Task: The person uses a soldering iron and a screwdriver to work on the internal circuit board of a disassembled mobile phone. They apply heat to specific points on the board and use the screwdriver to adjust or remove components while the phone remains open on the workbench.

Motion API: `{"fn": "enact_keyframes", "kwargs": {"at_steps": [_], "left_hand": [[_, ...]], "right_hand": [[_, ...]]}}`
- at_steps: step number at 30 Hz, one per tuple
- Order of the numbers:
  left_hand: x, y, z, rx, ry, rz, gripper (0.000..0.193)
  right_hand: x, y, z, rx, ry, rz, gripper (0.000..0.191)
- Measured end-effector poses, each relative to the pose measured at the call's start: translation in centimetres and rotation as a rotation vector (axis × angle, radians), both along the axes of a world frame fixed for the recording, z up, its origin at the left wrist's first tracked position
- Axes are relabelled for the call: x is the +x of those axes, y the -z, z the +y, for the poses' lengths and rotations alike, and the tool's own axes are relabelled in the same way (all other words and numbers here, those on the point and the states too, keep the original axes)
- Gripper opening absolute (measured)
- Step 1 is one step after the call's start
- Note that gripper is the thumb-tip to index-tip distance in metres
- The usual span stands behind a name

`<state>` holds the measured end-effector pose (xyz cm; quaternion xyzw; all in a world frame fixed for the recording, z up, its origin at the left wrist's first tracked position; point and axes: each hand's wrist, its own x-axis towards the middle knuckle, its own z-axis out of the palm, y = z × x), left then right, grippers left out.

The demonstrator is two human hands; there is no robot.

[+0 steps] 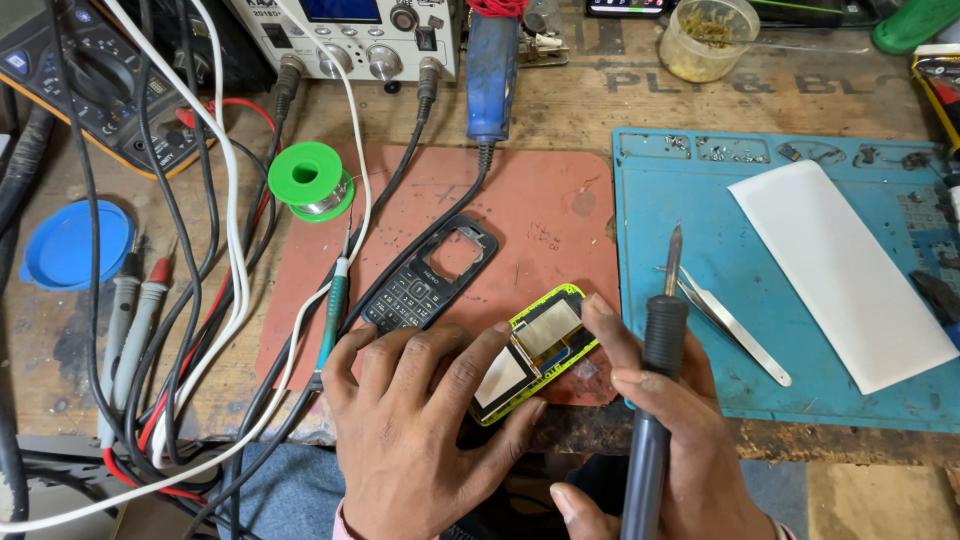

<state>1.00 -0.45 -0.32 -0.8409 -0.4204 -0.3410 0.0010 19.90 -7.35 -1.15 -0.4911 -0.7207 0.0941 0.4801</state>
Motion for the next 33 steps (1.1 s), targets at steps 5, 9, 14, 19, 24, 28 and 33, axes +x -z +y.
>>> {"fn": "enact_keyframes", "kwargs": {"at_steps": [5, 9, 14, 19, 24, 28, 33], "left_hand": [[0.0, -0.1, 0.0, -0.031, -0.005, -0.017, 0.058], [-0.1, -0.1, 0.1, -0.026, -0.003, -0.022, 0.058], [-0.1, -0.3, 0.2, -0.023, 0.010, -0.018, 0.056], [0.0, -0.3, 0.2, -0.034, 0.009, -0.014, 0.055], [-0.1, -0.3, 0.1, -0.054, 0.022, -0.009, 0.055], [-0.1, -0.3, 0.2, -0.057, 0.024, -0.010, 0.056], [-0.1, -0.3, 0.1, -0.080, 0.020, -0.018, 0.056]], "right_hand": [[0.1, 0.1, 0.1, 0.001, -0.024, -0.097, 0.067], [0.3, 0.0, 0.4, -0.008, -0.106, -0.124, 0.068], [0.5, -0.6, 0.8, 0.016, -0.155, -0.174, 0.066], [0.1, -1.3, 0.7, 0.014, -0.112, -0.234, 0.061], [-0.5, -1.3, 1.2, 0.016, -0.103, -0.281, 0.060], [-0.7, -1.4, 1.6, 0.027, -0.140, -0.313, 0.060], [-0.9, -1.5, 2.3, 0.026, -0.175, -0.318, 0.064]]}}
